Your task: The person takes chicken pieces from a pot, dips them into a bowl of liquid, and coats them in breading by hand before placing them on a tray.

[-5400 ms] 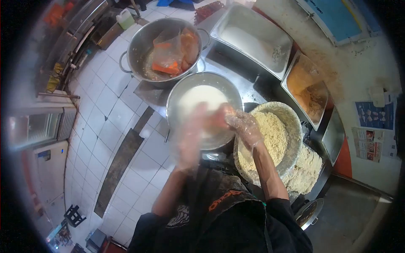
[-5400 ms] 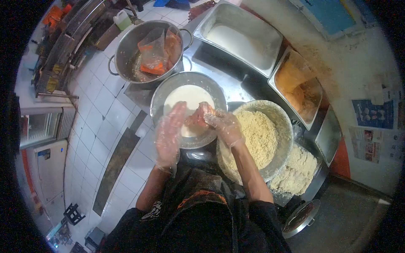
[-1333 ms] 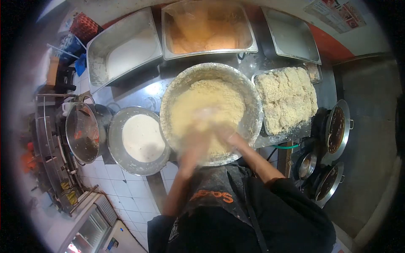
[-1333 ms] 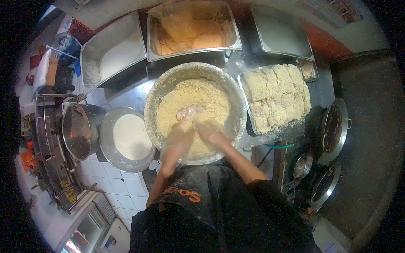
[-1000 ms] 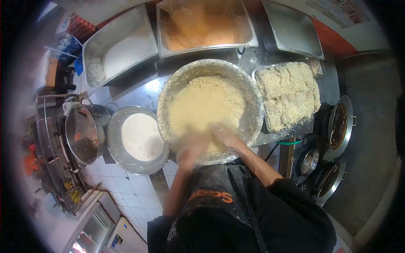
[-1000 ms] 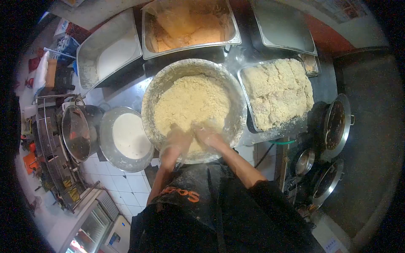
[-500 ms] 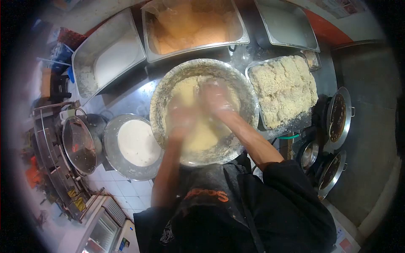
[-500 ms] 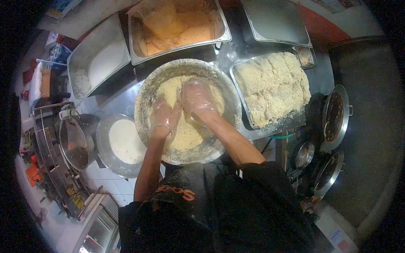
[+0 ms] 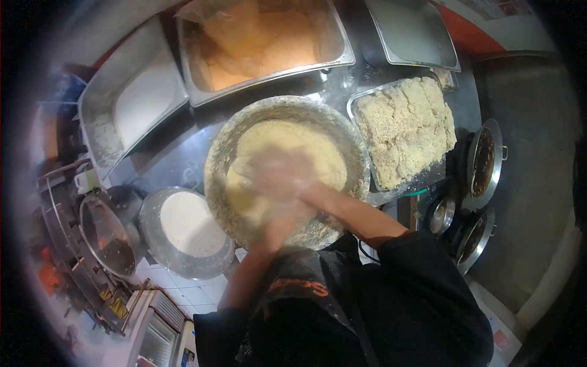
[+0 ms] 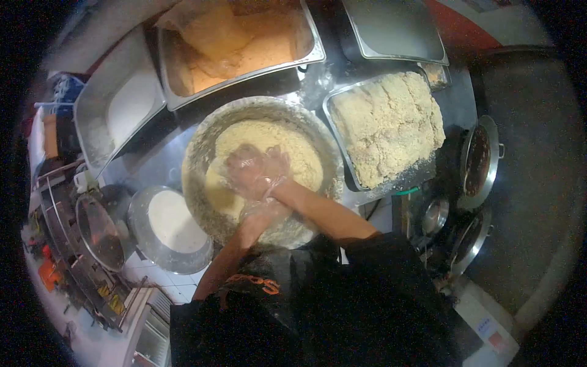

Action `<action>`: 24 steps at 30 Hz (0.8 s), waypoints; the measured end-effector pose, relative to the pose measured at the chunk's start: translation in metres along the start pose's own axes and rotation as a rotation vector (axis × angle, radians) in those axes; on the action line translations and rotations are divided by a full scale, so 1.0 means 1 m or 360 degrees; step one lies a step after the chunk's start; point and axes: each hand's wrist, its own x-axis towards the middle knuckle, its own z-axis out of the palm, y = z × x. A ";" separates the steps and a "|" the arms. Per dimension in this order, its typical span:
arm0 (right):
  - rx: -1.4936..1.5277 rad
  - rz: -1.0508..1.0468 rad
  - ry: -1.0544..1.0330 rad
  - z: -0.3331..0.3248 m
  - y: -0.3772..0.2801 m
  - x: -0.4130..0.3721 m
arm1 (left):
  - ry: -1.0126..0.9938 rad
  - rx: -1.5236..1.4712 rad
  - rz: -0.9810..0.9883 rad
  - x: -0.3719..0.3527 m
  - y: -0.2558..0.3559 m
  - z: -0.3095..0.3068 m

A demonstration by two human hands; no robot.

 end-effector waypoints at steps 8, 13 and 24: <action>0.0023 0.0192 -0.0272 0.027 0.041 -0.013 | -0.0818 -0.0031 -0.0143 0.051 0.019 -0.020; -0.0395 -0.0089 0.0128 0.066 0.072 -0.041 | -0.0788 -0.0052 -0.0216 0.055 0.017 -0.016; -0.0034 0.0430 -0.0552 0.012 0.019 -0.017 | -0.0706 -0.0054 -0.0275 0.041 0.012 -0.027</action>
